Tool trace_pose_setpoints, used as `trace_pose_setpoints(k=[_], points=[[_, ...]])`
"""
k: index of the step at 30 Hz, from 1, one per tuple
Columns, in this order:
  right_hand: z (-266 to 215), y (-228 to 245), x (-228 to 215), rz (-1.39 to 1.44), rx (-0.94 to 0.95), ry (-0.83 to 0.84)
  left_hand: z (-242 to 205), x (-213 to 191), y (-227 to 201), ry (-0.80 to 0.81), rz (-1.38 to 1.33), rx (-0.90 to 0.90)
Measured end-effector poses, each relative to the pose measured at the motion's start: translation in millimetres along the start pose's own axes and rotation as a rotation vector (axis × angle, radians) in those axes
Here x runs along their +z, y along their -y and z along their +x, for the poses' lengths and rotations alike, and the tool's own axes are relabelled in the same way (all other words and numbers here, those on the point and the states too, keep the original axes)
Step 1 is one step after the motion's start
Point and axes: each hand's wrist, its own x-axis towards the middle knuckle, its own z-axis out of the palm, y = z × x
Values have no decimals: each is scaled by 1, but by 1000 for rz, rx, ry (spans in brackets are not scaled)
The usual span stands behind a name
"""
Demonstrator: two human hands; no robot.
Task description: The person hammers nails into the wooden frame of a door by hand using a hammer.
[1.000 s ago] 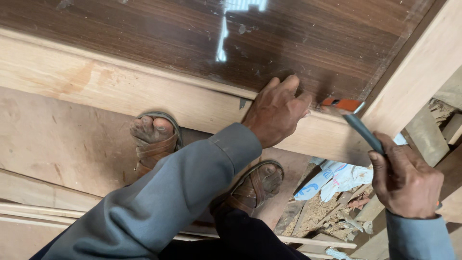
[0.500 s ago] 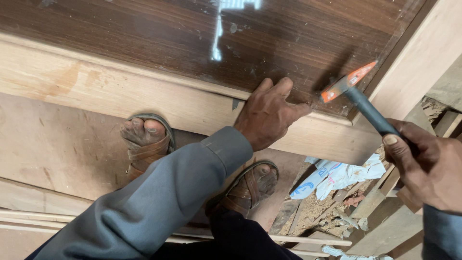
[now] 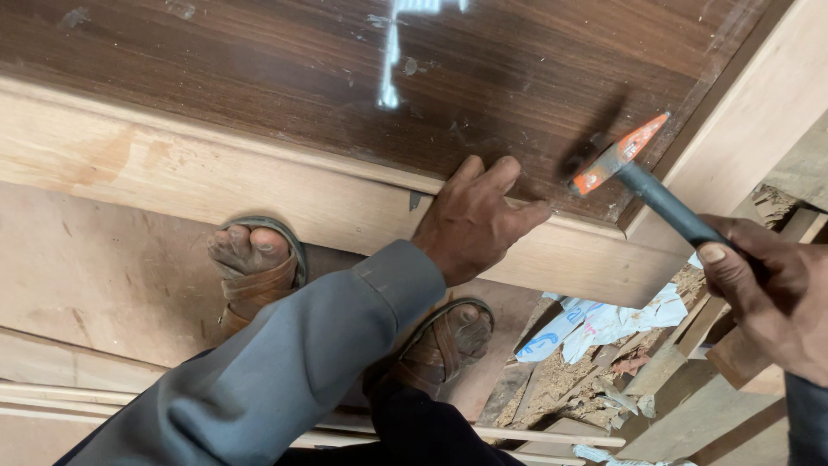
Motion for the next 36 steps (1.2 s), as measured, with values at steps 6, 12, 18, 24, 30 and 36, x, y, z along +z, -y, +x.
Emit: trace_pose_setpoints(k=[6,12,18,24,30,36], points=[[-3,53,11,-277,284,-52,-3,2,4,-84,-4,57],[-9,65,24,-203,362,-80,1,-2,1,-76,28,33],[-12,62,26,-389,431,-30,12,-7,-5,30,-76,-91],[-21,64,29,-260,462,-86,29,-18,-21,93,-198,-295],[-21,63,36,-237,417,-111,42,-19,-35,106,-218,-432],[-18,66,28,-355,439,-65,42,-15,-38,83,-253,-455]])
